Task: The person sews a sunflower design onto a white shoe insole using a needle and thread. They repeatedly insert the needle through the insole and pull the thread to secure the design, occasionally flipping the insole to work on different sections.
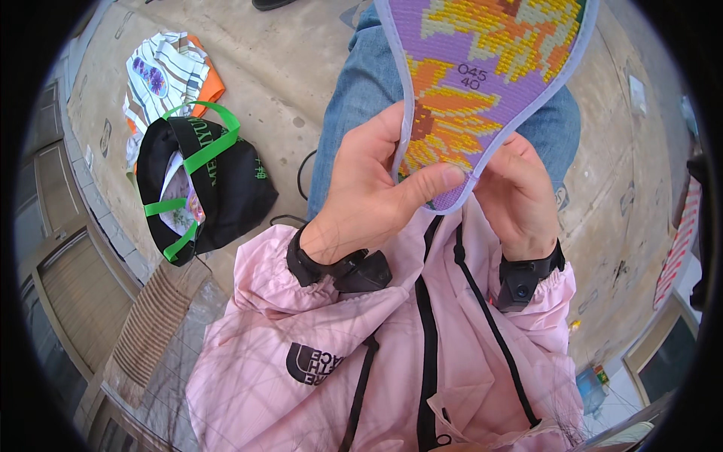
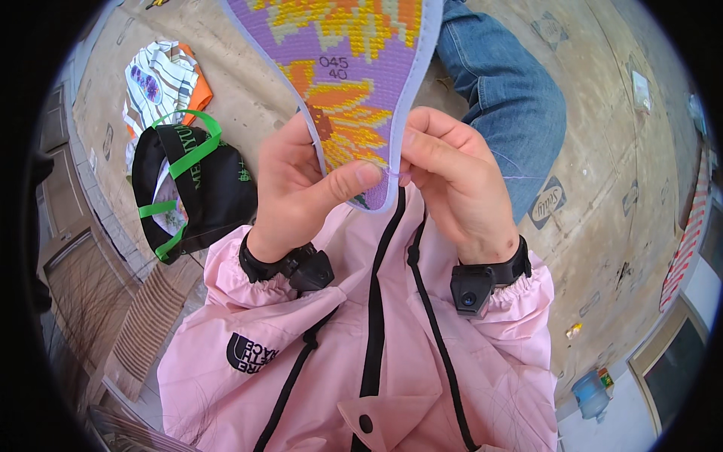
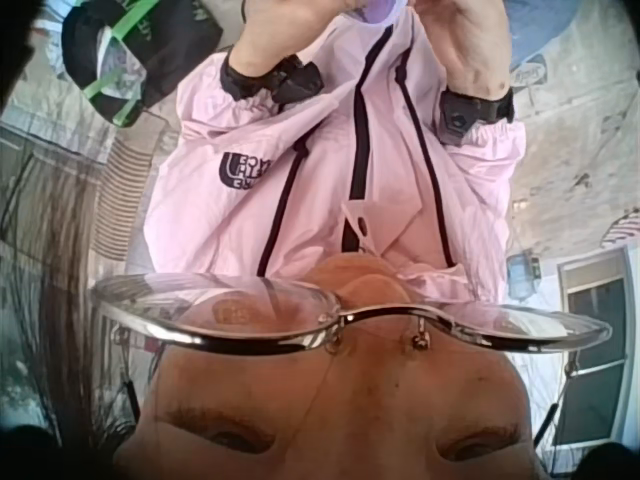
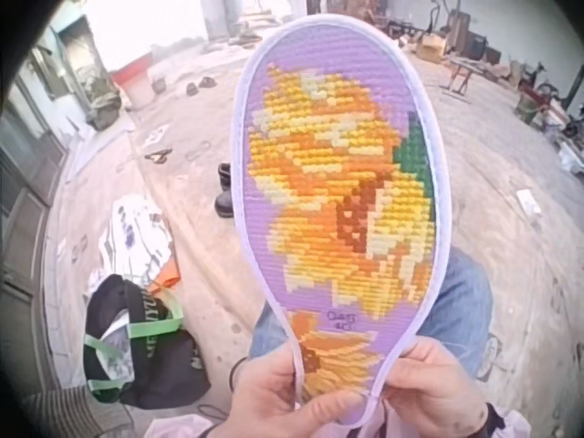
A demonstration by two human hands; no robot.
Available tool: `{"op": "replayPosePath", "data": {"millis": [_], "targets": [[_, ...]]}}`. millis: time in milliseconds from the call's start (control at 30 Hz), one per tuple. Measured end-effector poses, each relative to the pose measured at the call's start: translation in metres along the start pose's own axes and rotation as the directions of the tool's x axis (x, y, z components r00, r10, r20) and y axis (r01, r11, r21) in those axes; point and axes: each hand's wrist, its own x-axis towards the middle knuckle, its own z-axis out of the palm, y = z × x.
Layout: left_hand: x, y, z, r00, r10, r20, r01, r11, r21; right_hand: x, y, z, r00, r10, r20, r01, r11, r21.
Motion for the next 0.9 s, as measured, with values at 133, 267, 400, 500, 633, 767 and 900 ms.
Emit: {"op": "replayPosePath", "data": {"millis": [133, 267, 400, 500, 633, 767, 900], "targets": [[-0.006, 0.011, 0.007, 0.998, 0.027, -0.052, -0.033, 0.993, -0.117, 0.012, -0.013, -0.021, 0.95, -0.305, -0.067, 0.312, 0.908, 0.28], [0.0, 0.025, -0.026, 0.979, -0.022, -0.203, 0.006, 0.997, -0.078, -0.022, -0.08, -0.078, 0.923, -0.377, 0.079, 0.208, 0.66, 0.722], [-0.005, 0.033, -0.063, 0.94, 0.024, -0.34, -0.068, 0.991, -0.119, -0.09, -0.135, -0.187, 0.774, -0.607, -0.177, 0.616, 0.788, -0.009], [-0.01, 0.043, -0.107, 0.913, 0.064, -0.403, -0.164, 0.962, -0.218, -0.157, -0.163, -0.26, 0.434, -0.802, -0.41, 0.581, 0.597, -0.553], [-0.016, 0.056, -0.123, 0.902, 0.008, -0.431, -0.128, 0.959, -0.252, -0.24, -0.176, -0.362, 0.278, -0.832, -0.48, 0.541, 0.549, -0.637], [-0.009, 0.048, -0.103, 0.904, 0.01, -0.427, -0.109, 0.972, -0.21, -0.21, -0.152, -0.33, 0.091, -0.878, -0.47, 0.337, 0.471, -0.815], [-0.006, 0.044, -0.037, 0.924, -0.034, -0.38, -0.005, 0.995, -0.103, -0.133, -0.118, -0.24, 0.321, -0.868, -0.378, 0.32, 0.475, -0.819]]}}
